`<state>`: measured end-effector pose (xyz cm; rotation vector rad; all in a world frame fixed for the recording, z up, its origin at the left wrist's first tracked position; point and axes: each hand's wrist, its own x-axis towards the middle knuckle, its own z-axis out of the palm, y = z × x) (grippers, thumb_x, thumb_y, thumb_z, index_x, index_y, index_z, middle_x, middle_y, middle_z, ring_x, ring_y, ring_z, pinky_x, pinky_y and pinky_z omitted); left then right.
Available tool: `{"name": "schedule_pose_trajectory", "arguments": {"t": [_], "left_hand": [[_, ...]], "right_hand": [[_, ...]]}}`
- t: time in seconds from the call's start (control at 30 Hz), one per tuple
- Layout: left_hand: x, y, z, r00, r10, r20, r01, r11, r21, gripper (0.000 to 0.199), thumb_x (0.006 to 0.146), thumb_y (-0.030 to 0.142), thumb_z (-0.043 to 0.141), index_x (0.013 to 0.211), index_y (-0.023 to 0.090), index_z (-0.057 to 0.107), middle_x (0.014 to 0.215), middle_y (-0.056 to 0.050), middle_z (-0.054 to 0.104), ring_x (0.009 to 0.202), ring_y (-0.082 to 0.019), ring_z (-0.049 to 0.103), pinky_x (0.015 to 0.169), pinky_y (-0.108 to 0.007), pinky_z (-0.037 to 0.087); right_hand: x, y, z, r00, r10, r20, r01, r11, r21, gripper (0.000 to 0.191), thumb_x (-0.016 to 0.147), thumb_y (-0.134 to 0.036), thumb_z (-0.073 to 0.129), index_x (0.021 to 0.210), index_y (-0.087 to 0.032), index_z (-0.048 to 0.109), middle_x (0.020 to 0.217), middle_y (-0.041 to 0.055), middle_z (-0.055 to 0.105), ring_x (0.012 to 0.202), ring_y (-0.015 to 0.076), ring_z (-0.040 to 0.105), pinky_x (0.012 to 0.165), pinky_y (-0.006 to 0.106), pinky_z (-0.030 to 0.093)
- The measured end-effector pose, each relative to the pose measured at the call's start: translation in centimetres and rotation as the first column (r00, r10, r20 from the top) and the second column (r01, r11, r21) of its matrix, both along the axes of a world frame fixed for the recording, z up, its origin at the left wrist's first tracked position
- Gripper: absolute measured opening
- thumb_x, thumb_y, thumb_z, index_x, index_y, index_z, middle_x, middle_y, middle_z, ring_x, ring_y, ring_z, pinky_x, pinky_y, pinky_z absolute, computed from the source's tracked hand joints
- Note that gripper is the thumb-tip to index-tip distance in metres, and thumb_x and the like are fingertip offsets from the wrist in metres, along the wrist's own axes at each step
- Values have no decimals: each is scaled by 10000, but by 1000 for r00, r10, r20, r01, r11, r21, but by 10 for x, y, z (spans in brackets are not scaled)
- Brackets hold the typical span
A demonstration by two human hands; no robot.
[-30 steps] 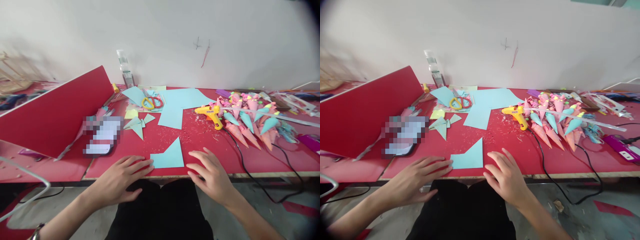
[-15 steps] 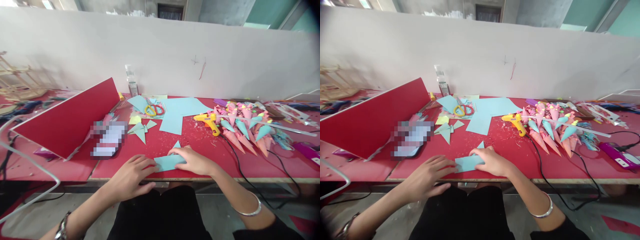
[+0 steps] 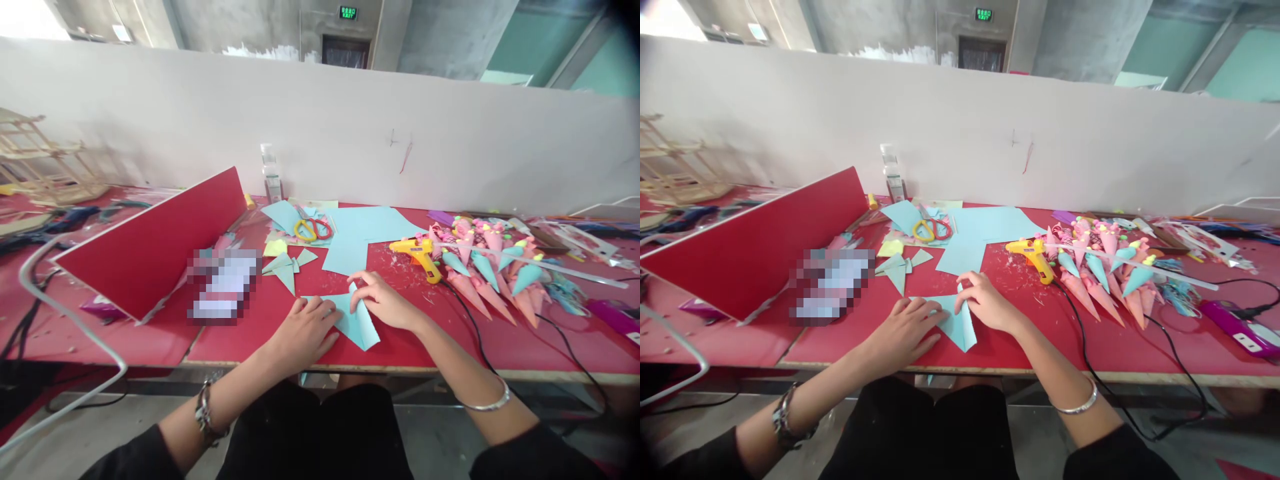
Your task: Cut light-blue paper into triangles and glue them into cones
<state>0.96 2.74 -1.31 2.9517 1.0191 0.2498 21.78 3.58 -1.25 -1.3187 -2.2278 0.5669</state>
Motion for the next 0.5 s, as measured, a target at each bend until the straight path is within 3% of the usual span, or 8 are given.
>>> {"name": "schedule_pose_trajectory", "arguments": {"t": [0.13,0.23,0.37,0.5], "left_hand": [[8,4,-2,1000,-19,-10,19,1000,7,197,852,276,432,989,191,545,977,-62,547,928,-215,485,826,-377,367],[13,12,-3,1000,-15,2,15,999,-39,176,861,259,398,925,175,540,921,-58,542,862,-198,510,736,-318,416],[17,20,-8,1000,27,13,-26,996,-89,208,839,251,426,1006,161,513,928,-69,526,878,-206,519,710,-297,449],[20,24,-12,999,43,-15,-44,992,-115,333,847,279,414,1153,154,454,998,-88,498,899,-210,525,729,-308,469]], "right_hand": [[4,8,-7,986,-56,-156,37,991,-125,366,786,-52,332,766,-209,661,914,33,589,909,156,550,857,316,401],[5,9,-9,956,-168,-240,109,964,-241,314,801,-141,359,816,-197,667,832,26,652,847,174,586,801,311,421],[2,7,-15,911,-275,-308,182,937,-298,255,795,-336,459,785,-170,652,785,44,664,758,189,592,677,286,432],[-3,1,-24,885,-324,-335,205,916,-345,235,798,-346,464,948,-187,548,686,5,615,584,145,555,524,239,396]]}}
